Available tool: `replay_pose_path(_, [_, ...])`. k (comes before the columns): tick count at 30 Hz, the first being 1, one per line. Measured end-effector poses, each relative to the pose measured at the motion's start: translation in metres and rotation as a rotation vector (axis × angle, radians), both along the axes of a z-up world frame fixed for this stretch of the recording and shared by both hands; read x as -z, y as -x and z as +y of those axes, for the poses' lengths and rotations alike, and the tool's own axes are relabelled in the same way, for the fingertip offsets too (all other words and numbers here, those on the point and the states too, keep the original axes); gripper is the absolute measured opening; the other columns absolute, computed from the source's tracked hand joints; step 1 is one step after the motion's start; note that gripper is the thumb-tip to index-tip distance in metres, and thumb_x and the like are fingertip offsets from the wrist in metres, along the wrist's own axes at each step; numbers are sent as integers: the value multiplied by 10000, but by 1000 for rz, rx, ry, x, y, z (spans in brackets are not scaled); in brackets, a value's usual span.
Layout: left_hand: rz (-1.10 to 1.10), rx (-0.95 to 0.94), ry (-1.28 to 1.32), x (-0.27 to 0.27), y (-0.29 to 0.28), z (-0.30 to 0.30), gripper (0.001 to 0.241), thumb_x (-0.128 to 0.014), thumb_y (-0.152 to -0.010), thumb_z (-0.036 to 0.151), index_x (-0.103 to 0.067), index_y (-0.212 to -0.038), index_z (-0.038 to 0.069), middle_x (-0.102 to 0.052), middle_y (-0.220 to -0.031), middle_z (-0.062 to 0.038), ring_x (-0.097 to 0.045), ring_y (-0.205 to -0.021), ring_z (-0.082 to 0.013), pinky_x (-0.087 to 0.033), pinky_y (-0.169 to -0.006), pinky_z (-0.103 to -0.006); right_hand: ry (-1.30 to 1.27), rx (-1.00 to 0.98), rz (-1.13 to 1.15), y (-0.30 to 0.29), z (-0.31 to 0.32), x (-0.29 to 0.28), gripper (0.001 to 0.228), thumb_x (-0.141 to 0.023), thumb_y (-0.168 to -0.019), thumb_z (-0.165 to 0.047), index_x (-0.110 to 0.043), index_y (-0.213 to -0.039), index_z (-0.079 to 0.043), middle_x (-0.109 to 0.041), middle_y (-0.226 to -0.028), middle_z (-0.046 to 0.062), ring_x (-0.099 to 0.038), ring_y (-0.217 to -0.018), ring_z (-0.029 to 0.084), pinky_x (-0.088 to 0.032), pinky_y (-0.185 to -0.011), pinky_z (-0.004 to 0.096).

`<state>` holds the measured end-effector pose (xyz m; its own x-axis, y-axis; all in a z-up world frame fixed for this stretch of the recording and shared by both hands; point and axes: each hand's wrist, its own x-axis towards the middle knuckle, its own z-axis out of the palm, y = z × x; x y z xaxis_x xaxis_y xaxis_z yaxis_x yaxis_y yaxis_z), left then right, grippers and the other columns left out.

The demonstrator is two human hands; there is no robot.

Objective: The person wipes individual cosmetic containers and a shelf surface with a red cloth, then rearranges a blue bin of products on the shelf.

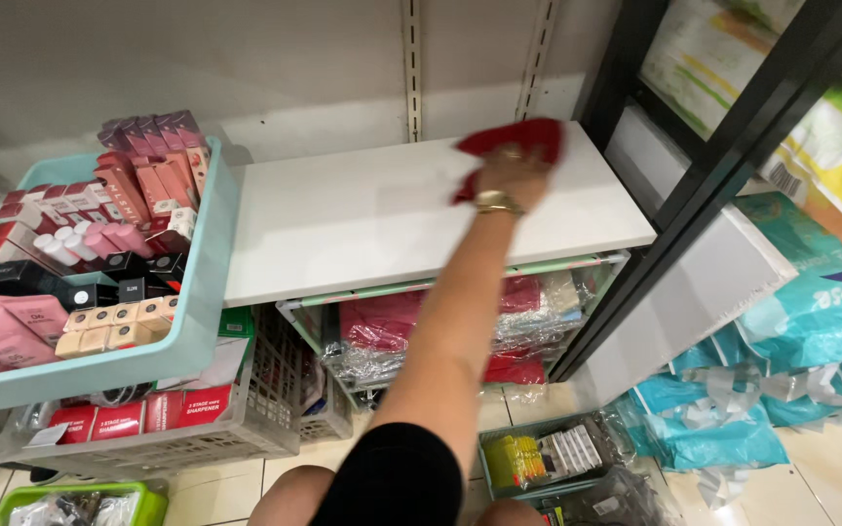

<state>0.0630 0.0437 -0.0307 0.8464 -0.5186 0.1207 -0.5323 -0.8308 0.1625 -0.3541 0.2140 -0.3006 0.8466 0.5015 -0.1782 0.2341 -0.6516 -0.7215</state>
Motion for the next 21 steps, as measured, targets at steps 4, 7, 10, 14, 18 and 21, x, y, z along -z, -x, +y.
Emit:
replay_pose_path(4, [-11,-200,214,-2,-7,122,626,-380,-915,414,-489,-1507,244,-580,-1452,-179,-545,-1356,-448,-480,-1049,-637,14,5,-3,13,0,3,384,-530,-935,-190,-595,-1257,8,-644,-1102,215,-682,-1003,413,-543,-902,530])
replay_pose_path(7, [-59,-412,-9,1,-1,202,577,-371,-1014,338,-377,-1580,227,-494,-1429,-262,-466,-1352,-497,-497,-841,-782,25,7,0,35,-5,-31,370,-554,-939,-207,-613,-1236,6,-660,-1063,208,-699,-973,411,-555,-891,532])
replay_pose_path(10, [45,-545,48,-24,39,258,624,-218,-1049,456,-230,-1644,268,-351,-1567,-227,-325,-1466,-472,-416,-1046,-697,-145,-105,-28,49,-23,-133,379,-600,-905,-251,-597,-1228,-52,-612,-1087,216,-673,-938,417,-545,-846,556])
replay_pose_path(14, [-28,-586,-71,-47,114,241,621,-189,-1045,373,-280,-1592,93,-391,-1486,-280,-318,-1427,-453,-259,-1068,-613,-206,-80,-5,53,-28,-174,311,-630,-907,-241,-593,-1159,-63,-617,-1036,207,-675,-938,416,-541,-810,548])
replay_pose_path(18, [-224,-423,-26,-43,148,124,452,-416,-997,204,-659,-1275,-56,-691,-1150,-276,-655,-1083,-486,-545,-652,-675,-150,-61,-17,110,2,-111,238,-624,-868,-232,-581,-1071,-115,-627,-1029,157,-685,-921,366,-544,-769,514])
replay_pose_path(21, [-51,-172,98,-28,141,27,657,-199,-1049,509,-468,-1515,133,-562,-1446,-256,-463,-1419,-459,-356,-1141,-633,-128,-38,-10,107,31,-103,214,-606,-860,-225,-577,-1041,-115,-635,-1032,161,-677,-925,368,-533,-761,507])
